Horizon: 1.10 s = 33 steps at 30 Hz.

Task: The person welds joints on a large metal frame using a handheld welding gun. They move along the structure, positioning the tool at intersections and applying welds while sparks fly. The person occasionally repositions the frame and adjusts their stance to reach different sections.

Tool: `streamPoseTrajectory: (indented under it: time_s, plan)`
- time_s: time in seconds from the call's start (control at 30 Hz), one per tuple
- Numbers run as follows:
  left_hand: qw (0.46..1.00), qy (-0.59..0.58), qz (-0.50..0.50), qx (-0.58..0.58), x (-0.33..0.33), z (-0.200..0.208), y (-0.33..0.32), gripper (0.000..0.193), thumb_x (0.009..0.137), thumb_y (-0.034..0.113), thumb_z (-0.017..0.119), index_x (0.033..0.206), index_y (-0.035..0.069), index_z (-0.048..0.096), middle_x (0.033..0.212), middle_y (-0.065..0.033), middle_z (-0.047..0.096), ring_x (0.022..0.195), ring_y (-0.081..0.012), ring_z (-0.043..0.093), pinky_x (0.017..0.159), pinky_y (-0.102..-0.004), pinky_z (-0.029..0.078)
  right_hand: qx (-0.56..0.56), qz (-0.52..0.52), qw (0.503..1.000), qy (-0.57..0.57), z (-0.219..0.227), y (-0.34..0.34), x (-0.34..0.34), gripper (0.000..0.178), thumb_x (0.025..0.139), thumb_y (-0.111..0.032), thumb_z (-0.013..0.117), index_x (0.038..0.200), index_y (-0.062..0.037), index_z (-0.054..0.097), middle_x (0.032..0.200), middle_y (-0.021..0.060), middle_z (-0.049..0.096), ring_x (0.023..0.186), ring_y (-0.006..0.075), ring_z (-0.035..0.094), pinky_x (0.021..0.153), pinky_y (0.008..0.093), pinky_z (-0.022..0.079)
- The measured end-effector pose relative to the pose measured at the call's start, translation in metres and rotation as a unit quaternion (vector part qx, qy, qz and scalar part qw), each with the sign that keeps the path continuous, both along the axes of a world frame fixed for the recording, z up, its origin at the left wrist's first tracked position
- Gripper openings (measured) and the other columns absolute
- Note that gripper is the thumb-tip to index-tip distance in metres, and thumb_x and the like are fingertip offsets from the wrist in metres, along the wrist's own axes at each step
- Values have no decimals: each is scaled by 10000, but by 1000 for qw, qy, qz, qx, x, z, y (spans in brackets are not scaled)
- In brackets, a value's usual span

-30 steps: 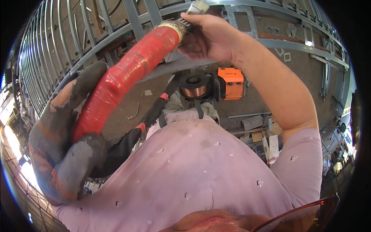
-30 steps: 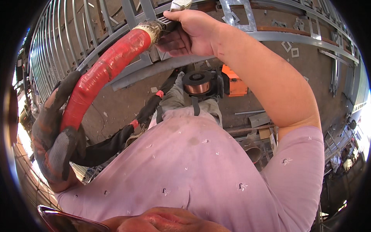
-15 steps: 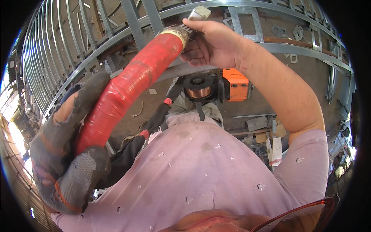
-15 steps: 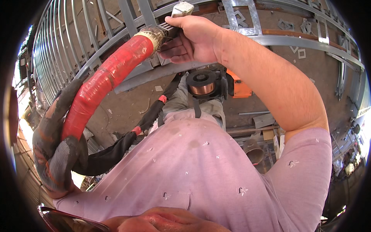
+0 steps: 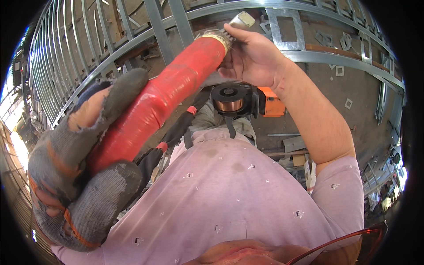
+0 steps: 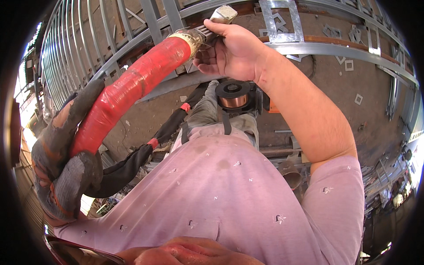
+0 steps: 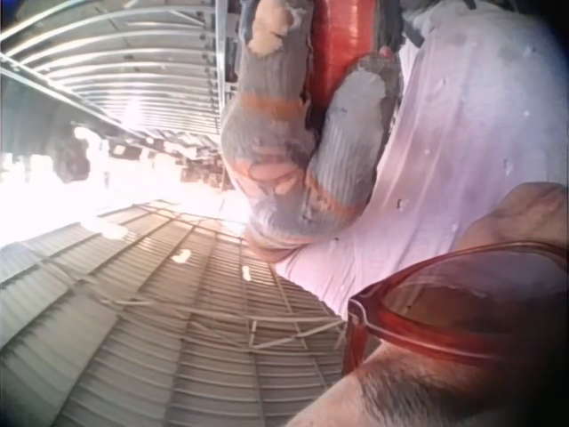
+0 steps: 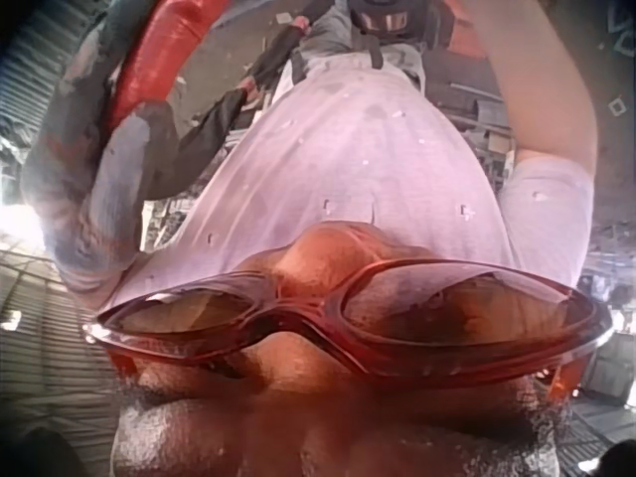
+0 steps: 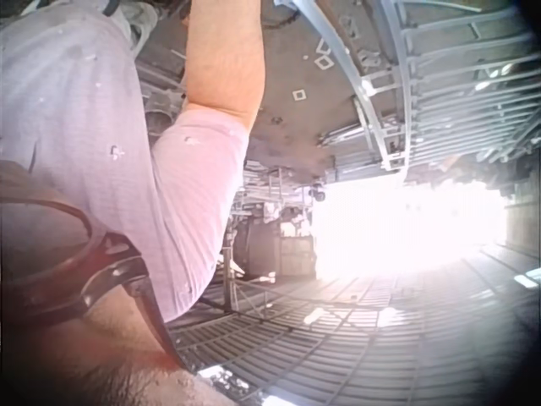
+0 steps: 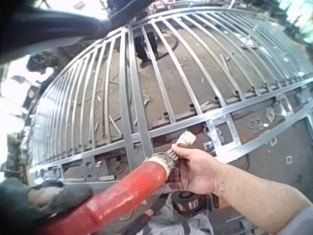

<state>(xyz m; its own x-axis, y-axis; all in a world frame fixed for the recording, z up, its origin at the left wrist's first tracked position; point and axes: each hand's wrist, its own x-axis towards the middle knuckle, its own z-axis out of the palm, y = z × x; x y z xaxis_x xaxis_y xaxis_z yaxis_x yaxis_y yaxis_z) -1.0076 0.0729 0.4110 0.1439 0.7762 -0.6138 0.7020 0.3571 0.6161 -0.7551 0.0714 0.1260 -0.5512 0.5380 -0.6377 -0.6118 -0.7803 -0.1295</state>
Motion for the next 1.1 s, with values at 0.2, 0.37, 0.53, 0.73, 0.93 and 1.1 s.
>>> streamPoseTrajectory:
  time_s: [0.2,0.37,0.53,0.73,0.93,1.1]
  plan:
    - [1000,-6,4,0,-3,-1,0,871,895,194,699,1667,-74,396,1571,-211,607,689,-24,552,617,-220,467,33,9,998,59,-22,3,0,451,1189,-448,450,1278,-56,656,1050,73,783,911,211,711,765,389,542]
    - [1000,-9,4,0,-7,-1,4,871,892,179,691,1670,-73,389,1572,-212,604,691,-26,553,621,-223,472,6,7,1000,28,-12,8,-5,438,1180,-444,475,1216,-58,679,931,47,738,751,203,595,669,342,457]
    - [1000,-14,1,3,-10,-5,8,872,890,164,683,1673,-72,381,1574,-213,601,693,-28,554,626,-226,478,-26,-14,999,36,-7,10,-8,400,1168,-434,508,1180,-72,681,895,27,709,697,178,518,610,319,402]
    - [1000,-21,-8,19,-11,-11,18,873,886,146,674,1677,-71,372,1575,-214,598,695,-30,556,632,-230,484,-31,-30,998,36,-5,9,-8,357,1165,-412,523,1128,-88,668,884,10,711,686,157,511,584,318,365]
    - [999,-27,-9,23,-12,-19,21,875,883,128,664,1680,-70,364,1577,-215,595,697,-32,558,638,-234,491,-27,-58,997,51,-6,5,-11,393,1169,-417,495,1140,-54,642,896,51,629,717,177,541,590,303,401]
    - [1000,-25,-10,16,-11,-15,21,876,881,113,656,1684,-69,356,1579,-217,592,699,-34,559,643,-237,496,-40,-68,996,51,-4,5,-13,394,1170,-415,493,1158,-55,651,896,45,632,712,171,532,580,296,394]
